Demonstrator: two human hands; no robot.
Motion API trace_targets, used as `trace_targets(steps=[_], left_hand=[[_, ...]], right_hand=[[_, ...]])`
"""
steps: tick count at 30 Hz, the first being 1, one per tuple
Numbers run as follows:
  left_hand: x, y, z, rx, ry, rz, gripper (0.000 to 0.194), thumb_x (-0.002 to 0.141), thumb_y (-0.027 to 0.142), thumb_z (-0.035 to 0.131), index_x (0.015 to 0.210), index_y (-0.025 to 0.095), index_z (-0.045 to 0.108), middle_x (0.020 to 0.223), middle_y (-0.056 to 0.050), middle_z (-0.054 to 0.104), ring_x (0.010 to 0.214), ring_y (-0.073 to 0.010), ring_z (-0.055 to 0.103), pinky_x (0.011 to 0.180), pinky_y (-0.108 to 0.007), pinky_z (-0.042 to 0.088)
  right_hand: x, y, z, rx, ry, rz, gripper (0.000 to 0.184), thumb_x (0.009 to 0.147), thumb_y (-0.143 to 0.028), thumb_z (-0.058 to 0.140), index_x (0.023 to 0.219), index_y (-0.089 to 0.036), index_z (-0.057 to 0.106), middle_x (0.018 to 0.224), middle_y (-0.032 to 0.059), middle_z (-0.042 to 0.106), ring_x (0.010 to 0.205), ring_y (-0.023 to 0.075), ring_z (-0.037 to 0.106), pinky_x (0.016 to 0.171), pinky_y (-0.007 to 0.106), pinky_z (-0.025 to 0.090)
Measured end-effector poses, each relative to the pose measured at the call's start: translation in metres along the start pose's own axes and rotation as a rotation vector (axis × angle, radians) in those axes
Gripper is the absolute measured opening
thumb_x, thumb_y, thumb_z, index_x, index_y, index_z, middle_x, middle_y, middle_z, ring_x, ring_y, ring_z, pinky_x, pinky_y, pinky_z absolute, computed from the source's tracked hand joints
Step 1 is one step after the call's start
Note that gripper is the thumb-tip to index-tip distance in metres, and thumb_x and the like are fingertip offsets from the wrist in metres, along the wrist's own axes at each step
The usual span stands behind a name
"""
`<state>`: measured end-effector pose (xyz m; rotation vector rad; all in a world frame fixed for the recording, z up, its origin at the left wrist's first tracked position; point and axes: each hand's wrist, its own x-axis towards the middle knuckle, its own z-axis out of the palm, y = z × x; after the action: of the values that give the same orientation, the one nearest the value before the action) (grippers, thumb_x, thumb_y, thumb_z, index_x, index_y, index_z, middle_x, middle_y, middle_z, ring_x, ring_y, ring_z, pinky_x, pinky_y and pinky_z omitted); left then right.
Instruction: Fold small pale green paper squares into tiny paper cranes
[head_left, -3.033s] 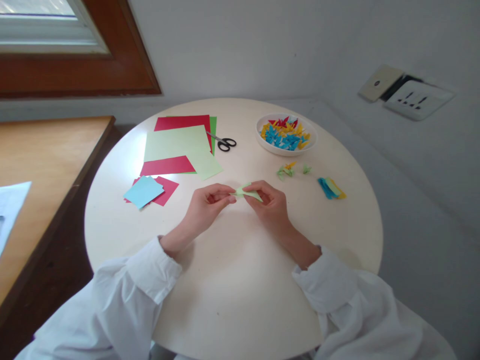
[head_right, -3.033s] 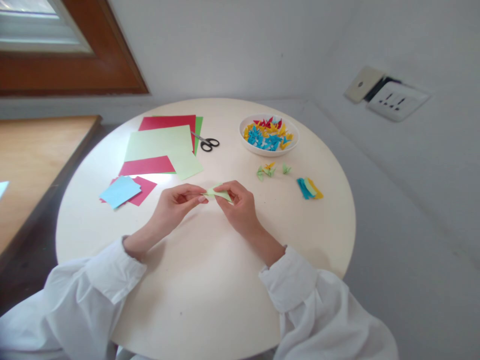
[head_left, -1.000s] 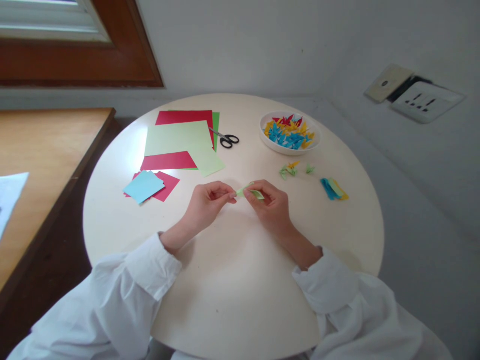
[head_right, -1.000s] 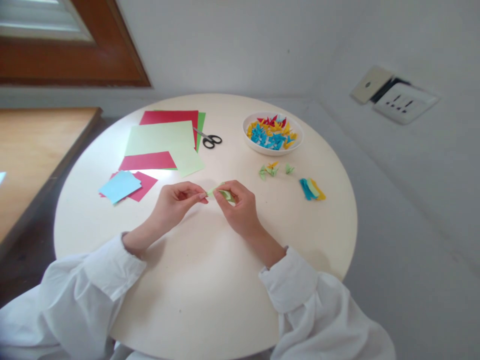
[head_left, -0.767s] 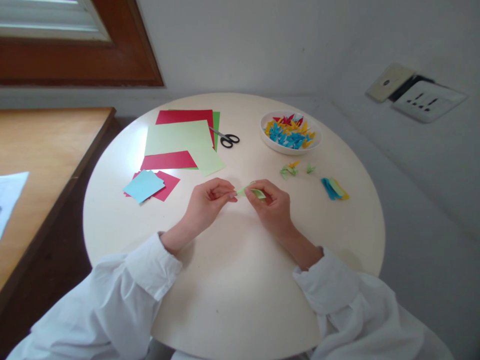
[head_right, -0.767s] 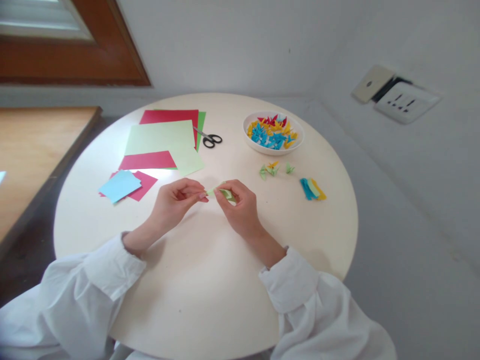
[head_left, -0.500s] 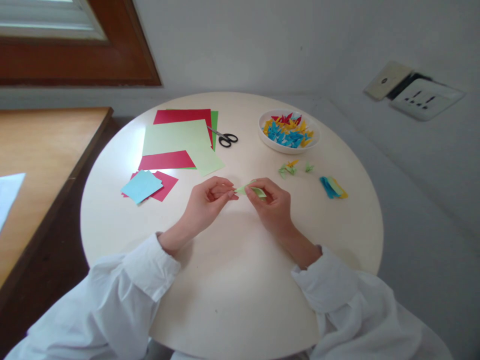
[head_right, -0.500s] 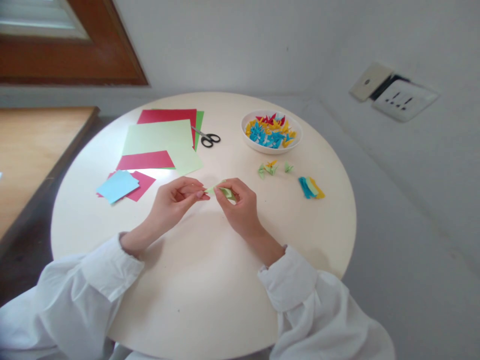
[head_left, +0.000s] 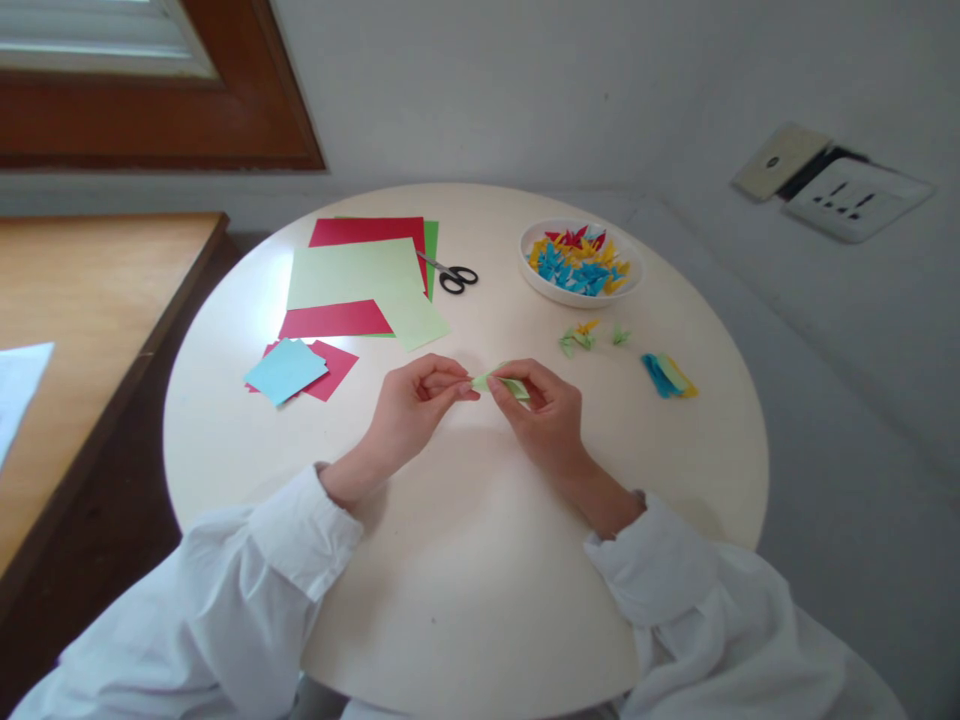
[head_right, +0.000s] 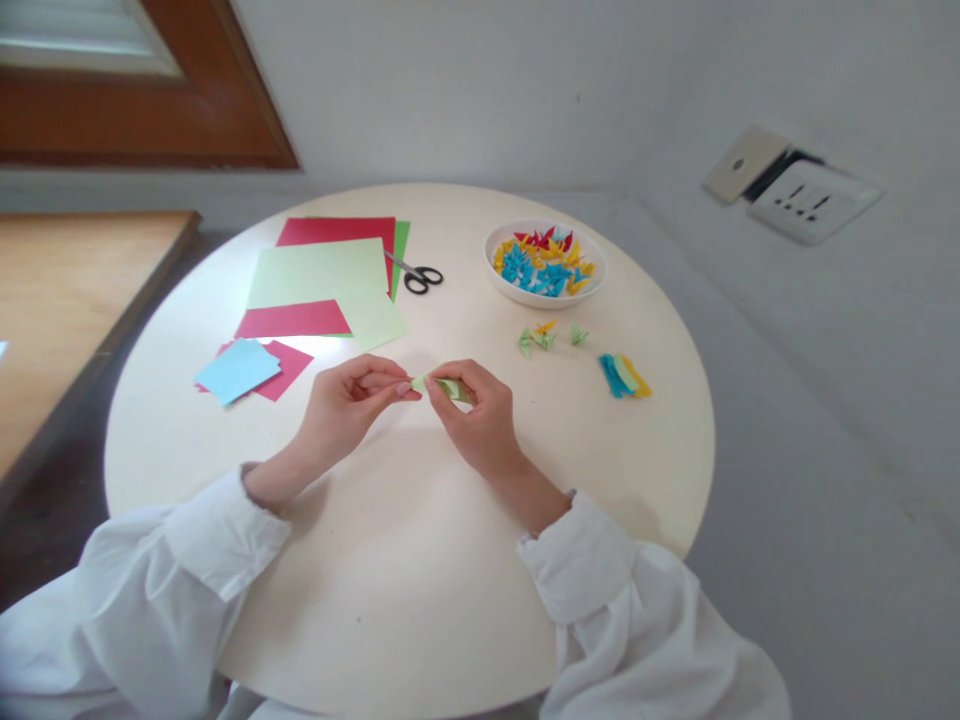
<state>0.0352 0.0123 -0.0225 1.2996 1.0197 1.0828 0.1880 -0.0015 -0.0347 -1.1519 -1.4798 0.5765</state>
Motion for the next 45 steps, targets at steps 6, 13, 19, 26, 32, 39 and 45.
trace_targets(steps=[6, 13, 19, 26, 32, 39, 45], left_hand=[[-0.002, 0.002, 0.001, 0.029, 0.001, 0.013, 0.027, 0.068, 0.038, 0.071, 0.077, 0.015, 0.057, 0.070, -0.004, 0.070, 0.075, -0.0210, 0.070, 0.070, -0.031, 0.054], [-0.003, 0.010, 0.004, 0.003, -0.019, -0.015, 0.029, 0.066, 0.036, 0.072, 0.079, 0.015, 0.058, 0.071, -0.005, 0.071, 0.075, -0.0205, 0.070, 0.070, -0.031, 0.055], [-0.001, 0.005, 0.003, -0.073, -0.006, -0.073, 0.034, 0.062, 0.039, 0.075, 0.077, 0.015, 0.058, 0.067, -0.003, 0.070, 0.073, -0.0216, 0.070, 0.071, -0.033, 0.055], [-0.002, 0.002, 0.003, -0.028, 0.016, -0.041, 0.032, 0.063, 0.041, 0.074, 0.074, 0.015, 0.058, 0.066, -0.003, 0.070, 0.073, -0.0221, 0.070, 0.070, -0.032, 0.055], [-0.003, 0.002, 0.004, 0.000, 0.019, -0.029, 0.032, 0.064, 0.041, 0.074, 0.074, 0.016, 0.057, 0.067, -0.004, 0.070, 0.073, -0.0217, 0.070, 0.069, -0.032, 0.055], [-0.003, 0.004, 0.004, 0.014, 0.008, -0.018, 0.032, 0.064, 0.041, 0.073, 0.075, 0.016, 0.057, 0.068, -0.004, 0.070, 0.074, -0.0216, 0.070, 0.071, -0.033, 0.055], [-0.003, 0.002, 0.004, 0.013, 0.001, 0.001, 0.026, 0.067, 0.035, 0.071, 0.077, 0.015, 0.057, 0.069, -0.004, 0.070, 0.073, -0.0202, 0.070, 0.070, -0.030, 0.055]], right_hand=[[0.000, 0.002, 0.000, 0.005, 0.023, 0.024, 0.004, 0.075, -0.022, 0.060, 0.071, -0.020, 0.061, 0.069, 0.0005, 0.064, 0.064, 0.0128, 0.057, 0.059, 0.026, 0.046], [-0.001, 0.002, 0.001, 0.023, 0.026, 0.012, 0.003, 0.075, -0.021, 0.061, 0.072, -0.020, 0.061, 0.070, 0.0002, 0.063, 0.066, 0.0128, 0.058, 0.061, 0.026, 0.047], [-0.002, 0.004, 0.000, 0.022, -0.013, -0.036, 0.004, 0.076, -0.022, 0.059, 0.073, -0.020, 0.060, 0.074, 0.0015, 0.064, 0.069, 0.0136, 0.059, 0.065, 0.027, 0.049], [-0.002, 0.003, 0.001, -0.005, -0.005, -0.046, 0.004, 0.077, -0.022, 0.059, 0.073, -0.021, 0.060, 0.074, 0.0015, 0.064, 0.069, 0.0138, 0.060, 0.065, 0.027, 0.049], [-0.003, 0.002, 0.002, -0.002, 0.018, -0.047, 0.003, 0.076, -0.020, 0.060, 0.073, -0.020, 0.061, 0.074, 0.0010, 0.064, 0.068, 0.0130, 0.059, 0.064, 0.026, 0.049], [-0.003, 0.001, 0.002, -0.050, 0.037, -0.049, 0.003, 0.076, -0.020, 0.060, 0.073, -0.020, 0.061, 0.074, 0.0010, 0.065, 0.067, 0.0132, 0.060, 0.063, 0.026, 0.049], [-0.003, 0.002, 0.003, -0.078, 0.040, -0.061, 0.004, 0.076, -0.020, 0.060, 0.073, -0.019, 0.061, 0.074, 0.0012, 0.065, 0.067, 0.0127, 0.060, 0.063, 0.026, 0.050]])
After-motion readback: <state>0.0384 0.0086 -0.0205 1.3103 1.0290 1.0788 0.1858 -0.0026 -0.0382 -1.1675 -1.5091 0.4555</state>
